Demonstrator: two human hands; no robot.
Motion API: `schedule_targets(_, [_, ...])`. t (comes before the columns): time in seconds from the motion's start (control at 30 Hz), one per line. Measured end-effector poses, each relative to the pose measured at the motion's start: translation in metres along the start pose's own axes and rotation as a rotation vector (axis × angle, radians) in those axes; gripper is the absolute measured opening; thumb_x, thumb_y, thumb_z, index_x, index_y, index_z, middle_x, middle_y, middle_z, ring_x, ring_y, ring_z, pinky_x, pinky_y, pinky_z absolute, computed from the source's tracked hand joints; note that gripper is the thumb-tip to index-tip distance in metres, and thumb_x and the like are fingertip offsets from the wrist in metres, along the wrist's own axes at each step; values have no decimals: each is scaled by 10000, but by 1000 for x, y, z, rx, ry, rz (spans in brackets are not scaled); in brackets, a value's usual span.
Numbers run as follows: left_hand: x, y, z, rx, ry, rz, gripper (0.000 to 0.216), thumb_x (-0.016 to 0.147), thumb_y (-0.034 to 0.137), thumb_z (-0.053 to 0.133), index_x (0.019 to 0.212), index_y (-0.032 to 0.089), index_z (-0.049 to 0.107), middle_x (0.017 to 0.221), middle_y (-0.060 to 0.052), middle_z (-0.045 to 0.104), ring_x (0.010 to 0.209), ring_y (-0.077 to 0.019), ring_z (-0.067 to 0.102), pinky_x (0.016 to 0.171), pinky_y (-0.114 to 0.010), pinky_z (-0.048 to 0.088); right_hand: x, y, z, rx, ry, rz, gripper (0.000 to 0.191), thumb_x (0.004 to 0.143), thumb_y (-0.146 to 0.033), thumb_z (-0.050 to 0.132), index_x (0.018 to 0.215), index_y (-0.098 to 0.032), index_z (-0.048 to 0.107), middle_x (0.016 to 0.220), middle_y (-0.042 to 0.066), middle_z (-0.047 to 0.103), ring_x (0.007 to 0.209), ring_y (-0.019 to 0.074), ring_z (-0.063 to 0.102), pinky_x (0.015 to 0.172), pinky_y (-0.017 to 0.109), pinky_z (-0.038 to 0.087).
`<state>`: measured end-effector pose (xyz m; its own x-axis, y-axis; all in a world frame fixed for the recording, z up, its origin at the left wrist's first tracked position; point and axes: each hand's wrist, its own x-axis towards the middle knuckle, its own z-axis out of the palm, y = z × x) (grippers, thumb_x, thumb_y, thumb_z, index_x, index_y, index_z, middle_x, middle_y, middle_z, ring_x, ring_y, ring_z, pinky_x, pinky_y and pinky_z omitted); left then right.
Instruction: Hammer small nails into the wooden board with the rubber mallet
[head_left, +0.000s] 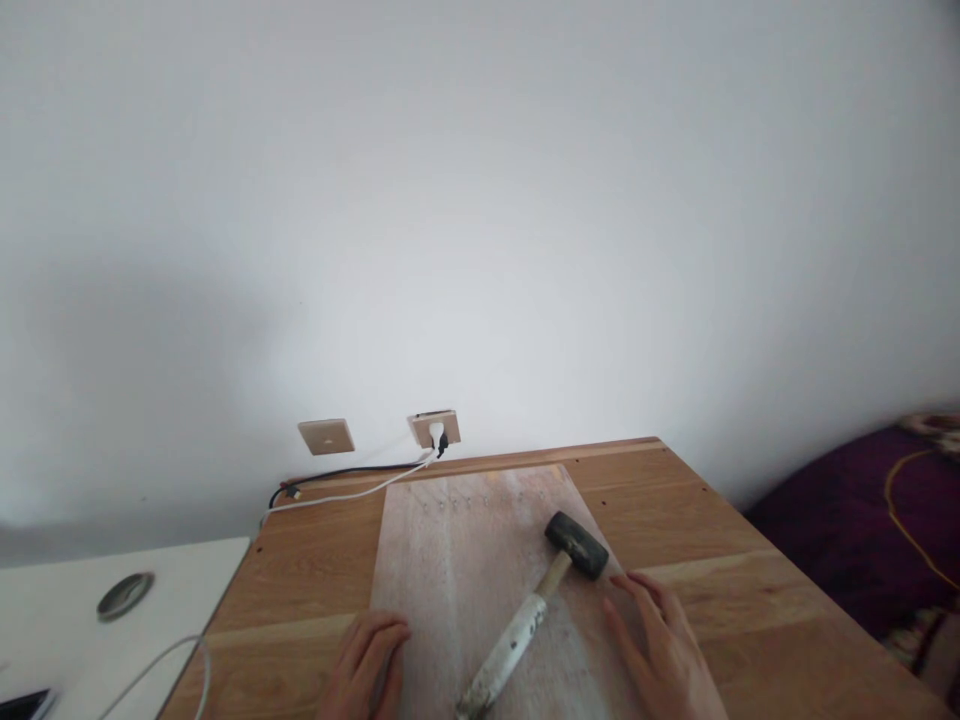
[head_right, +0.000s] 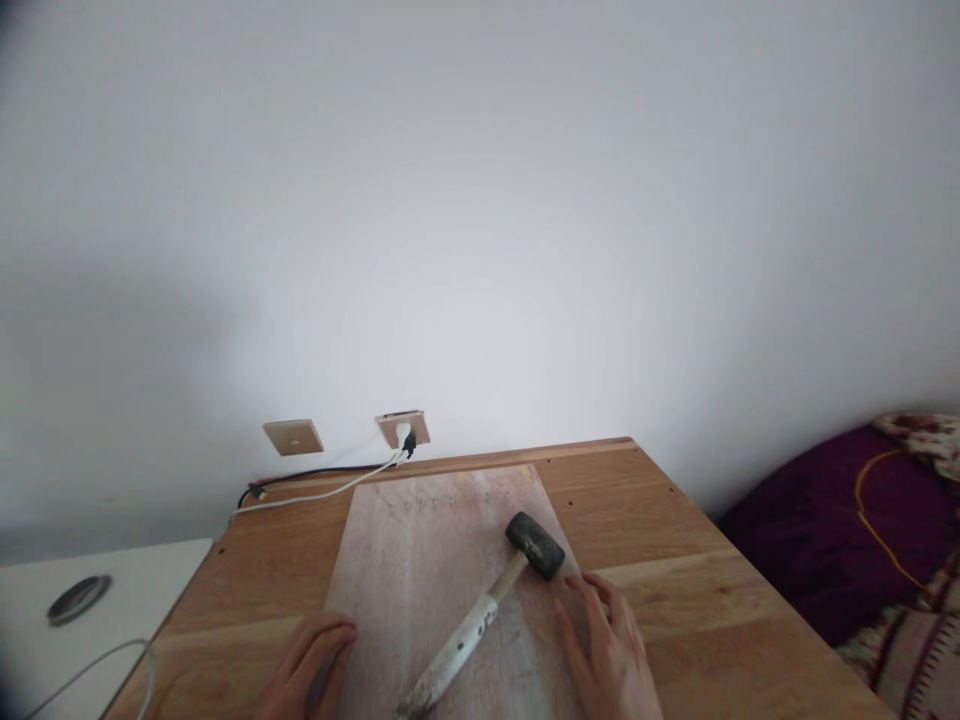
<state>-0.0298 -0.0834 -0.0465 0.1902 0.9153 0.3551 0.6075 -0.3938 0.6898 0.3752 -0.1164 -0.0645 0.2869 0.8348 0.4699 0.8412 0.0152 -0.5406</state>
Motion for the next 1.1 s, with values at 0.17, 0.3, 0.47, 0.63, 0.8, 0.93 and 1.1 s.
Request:
schedule_targets(0.17, [28,25,4,16,-103,7,240,976,318,524,1051,286,749,1069,-96,743,1032,-255,706,945,-381,578,7,-8,-12,10,-45,-51,344,1009,-526,488,1179,-268,641,1152,108,682,1034,293,723,899,486,609])
schedule_targets(0.3, [89,30,9,126,-154,-11,279,947,227,484,1132,220,692,1168,-122,696,1120,-269,658,1021,-436,522,43,-23,-24,20,-79,-82,319,1030,-481,454,1031,-239,662,1020,116,715,935,296,720,813,460,594])
schedule_targets(0.47, [153,27,22,238,-250,-3,280,918,158,512,1155,183,660,1212,-128,654,1160,-270,624,1064,-437,475,110,-50,-22,23,-111,-129,310,1048,-446,440,999,-217,644,959,106,711,905,259,701,829,401,563])
schedule_targets(0.63, [173,22,28,267,-130,-19,186,917,218,569,1080,180,650,1164,-120,609,1120,-277,604,1033,-439,480,117,-61,-13,-43,-214,-166,275,1001,-406,543,1171,-220,655,1072,103,704,1018,278,685,901,424,549])
schedule_targets(0.8, [184,13,22,244,-240,-28,205,898,229,567,1079,186,654,1188,-131,643,1109,-290,622,1021,-444,484,87,-50,-6,-140,-272,-106,436,944,-437,637,1293,-176,628,1139,150,677,1054,351,667,914,525,548])
schedule_targets(0.93, [189,8,21,216,-317,13,236,853,191,575,1069,208,668,1191,-114,666,1095,-274,638,1010,-412,491,97,-50,-7,-171,-314,-89,432,979,-435,601,1316,-166,615,1180,156,674,1101,332,660,964,496,532])
schedule_targets(1.1, [187,5,19,188,-348,85,242,876,137,496,1034,205,666,1120,-105,688,1070,-271,643,989,-414,492,145,-72,-4,-205,-405,-100,292,1040,-377,523,1231,-201,657,1168,104,708,1049,221,699,918,331,539])
